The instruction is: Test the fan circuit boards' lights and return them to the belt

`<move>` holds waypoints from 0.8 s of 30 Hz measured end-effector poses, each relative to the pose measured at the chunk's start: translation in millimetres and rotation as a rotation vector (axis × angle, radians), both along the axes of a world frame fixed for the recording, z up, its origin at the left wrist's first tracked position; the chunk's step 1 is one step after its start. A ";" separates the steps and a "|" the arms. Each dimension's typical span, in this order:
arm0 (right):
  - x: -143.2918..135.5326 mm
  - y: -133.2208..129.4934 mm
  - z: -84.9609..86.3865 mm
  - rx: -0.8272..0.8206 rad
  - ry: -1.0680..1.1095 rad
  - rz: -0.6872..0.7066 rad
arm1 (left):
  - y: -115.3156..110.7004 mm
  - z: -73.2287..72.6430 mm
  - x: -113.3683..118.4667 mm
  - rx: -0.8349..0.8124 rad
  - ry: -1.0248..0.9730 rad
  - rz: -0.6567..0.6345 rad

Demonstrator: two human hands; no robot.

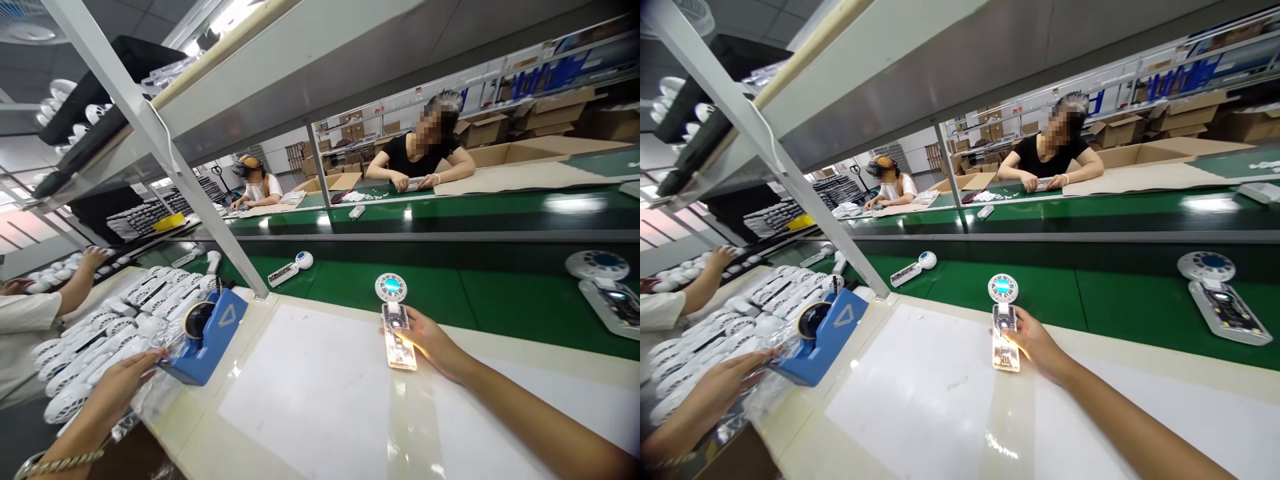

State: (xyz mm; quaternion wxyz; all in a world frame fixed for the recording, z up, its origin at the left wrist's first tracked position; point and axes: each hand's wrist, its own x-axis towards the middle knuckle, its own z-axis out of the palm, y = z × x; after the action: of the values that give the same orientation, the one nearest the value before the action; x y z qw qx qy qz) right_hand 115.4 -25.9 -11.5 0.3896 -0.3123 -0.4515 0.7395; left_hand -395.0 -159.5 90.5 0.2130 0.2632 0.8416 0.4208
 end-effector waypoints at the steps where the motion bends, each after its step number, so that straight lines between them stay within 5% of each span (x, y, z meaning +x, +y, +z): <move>1: 0.2 0.2 -0.9 0.006 -0.007 -0.003 | 0.1 -0.7 -0.5 0.001 0.014 0.005; 16: 0.8 -0.2 -4.7 -0.003 0.013 -0.001 | -5.0 -8.9 12.8 0.077 -0.092 0.120; 24: 1.4 -1.6 -1.6 0.005 -0.015 0.022 | -13.4 -28.3 14.6 0.267 -0.179 0.223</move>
State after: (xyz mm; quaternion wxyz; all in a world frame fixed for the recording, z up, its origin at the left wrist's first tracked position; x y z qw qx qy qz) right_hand 116.8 -27.5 -13.1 0.3790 -0.3119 -0.4597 0.7401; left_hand -380.5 -172.9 62.2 0.2021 0.1559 0.7799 0.5715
